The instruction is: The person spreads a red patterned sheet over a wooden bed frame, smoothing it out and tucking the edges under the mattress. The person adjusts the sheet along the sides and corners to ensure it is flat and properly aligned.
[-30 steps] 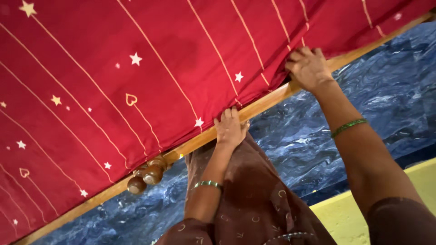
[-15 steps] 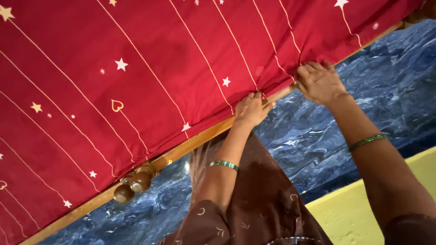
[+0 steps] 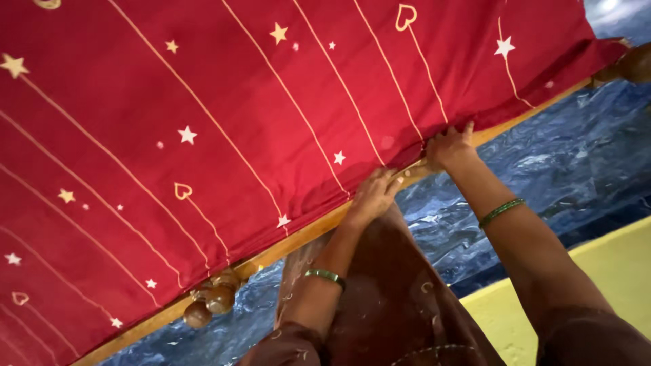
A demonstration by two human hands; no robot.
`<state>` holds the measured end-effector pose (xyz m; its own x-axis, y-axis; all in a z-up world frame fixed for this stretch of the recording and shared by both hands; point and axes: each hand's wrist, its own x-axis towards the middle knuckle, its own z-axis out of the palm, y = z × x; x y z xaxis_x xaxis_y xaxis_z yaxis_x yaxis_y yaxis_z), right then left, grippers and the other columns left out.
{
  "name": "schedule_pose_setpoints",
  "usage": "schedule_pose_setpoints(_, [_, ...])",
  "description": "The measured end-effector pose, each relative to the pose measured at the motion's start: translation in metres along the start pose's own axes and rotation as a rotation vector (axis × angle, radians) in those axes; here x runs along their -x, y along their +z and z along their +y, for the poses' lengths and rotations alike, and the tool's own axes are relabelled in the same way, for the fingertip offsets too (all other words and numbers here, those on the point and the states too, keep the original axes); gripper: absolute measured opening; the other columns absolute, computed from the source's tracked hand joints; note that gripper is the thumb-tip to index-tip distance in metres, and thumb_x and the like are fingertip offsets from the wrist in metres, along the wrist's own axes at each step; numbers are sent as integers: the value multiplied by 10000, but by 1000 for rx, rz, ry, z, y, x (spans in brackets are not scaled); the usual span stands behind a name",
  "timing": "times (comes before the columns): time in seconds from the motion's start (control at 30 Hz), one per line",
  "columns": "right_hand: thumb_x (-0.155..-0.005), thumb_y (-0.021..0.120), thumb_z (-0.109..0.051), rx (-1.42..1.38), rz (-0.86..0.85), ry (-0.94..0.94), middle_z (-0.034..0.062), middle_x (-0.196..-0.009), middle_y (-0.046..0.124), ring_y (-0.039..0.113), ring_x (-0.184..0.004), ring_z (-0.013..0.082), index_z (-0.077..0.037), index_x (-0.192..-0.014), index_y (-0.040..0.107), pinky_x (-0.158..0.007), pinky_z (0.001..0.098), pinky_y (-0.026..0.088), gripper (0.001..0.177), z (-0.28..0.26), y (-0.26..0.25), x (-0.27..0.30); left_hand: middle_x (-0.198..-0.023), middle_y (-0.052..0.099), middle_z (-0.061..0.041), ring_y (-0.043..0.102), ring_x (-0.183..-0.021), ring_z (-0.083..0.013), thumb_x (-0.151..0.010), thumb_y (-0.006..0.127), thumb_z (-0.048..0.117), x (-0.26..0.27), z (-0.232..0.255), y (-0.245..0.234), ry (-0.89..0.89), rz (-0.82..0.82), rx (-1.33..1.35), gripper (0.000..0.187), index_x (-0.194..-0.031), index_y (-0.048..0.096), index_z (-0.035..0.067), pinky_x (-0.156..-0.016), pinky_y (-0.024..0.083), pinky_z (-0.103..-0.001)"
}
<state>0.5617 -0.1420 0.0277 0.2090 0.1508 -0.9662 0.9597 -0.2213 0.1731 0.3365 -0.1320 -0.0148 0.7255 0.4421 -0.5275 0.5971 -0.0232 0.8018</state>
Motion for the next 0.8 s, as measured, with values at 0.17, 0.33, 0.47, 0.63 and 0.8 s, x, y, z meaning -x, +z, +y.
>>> schedule_pose_setpoints(0.17, [-844, 494, -846, -21, 75, -48, 108, -1616, 356, 241, -1511, 424, -157, -1528, 445, -1162, 732, 136, 972, 5, 18, -21, -1311, 627, -178, 553, -1277, -393, -996, 387, 648, -38, 12, 1, -88, -369, -273, 656, -1318, 688, 161, -1050, 439, -558])
schedule_pose_setpoints(0.33, [-938, 421, -756, -126, 297, -283, 112, -1551, 473, 372, -1469, 353, -145, -1471, 519, -1216, 619, 233, 817, 51, 34, 10, -1394, 541, -123, 523, -1242, -323, -896, 467, 753, -49, 62, -5, -217, -495, -624, 803, -1368, 607, 118, -1010, 377, -600])
schedule_pose_setpoints(0.47, [-990, 332, -668, -381, 413, -261, 79, -1517, 546, 457, -1458, 275, -195, -1429, 592, -1247, 539, 333, 695, 93, 24, 35, -1330, 612, -74, 425, -1337, -297, -922, 471, 748, -67, 100, -17, -182, -648, -898, 719, -1277, 725, 177, -1062, 339, -585])
schedule_pose_setpoints(0.63, [-927, 314, -748, -101, 254, -70, 54, -1557, 424, 312, -1478, 290, -167, -1452, 517, -1185, 660, 177, 809, 109, -1, 30, -1345, 602, -100, 393, -1350, -326, -959, 451, 721, -86, 107, -9, -168, -691, -933, 661, -1234, 759, 205, -1040, 323, -586])
schedule_pose_setpoints(0.8, [-829, 339, -936, -7, -137, 20, 82, -1659, 354, 267, -1565, 301, -180, -1559, 447, -1261, 628, 188, 1056, 77, -32, 4, -1331, 604, -130, 405, -1370, -317, -957, 467, 715, -73, 79, -15, -194, -636, -705, 657, -1191, 759, 175, -1033, 355, -581])
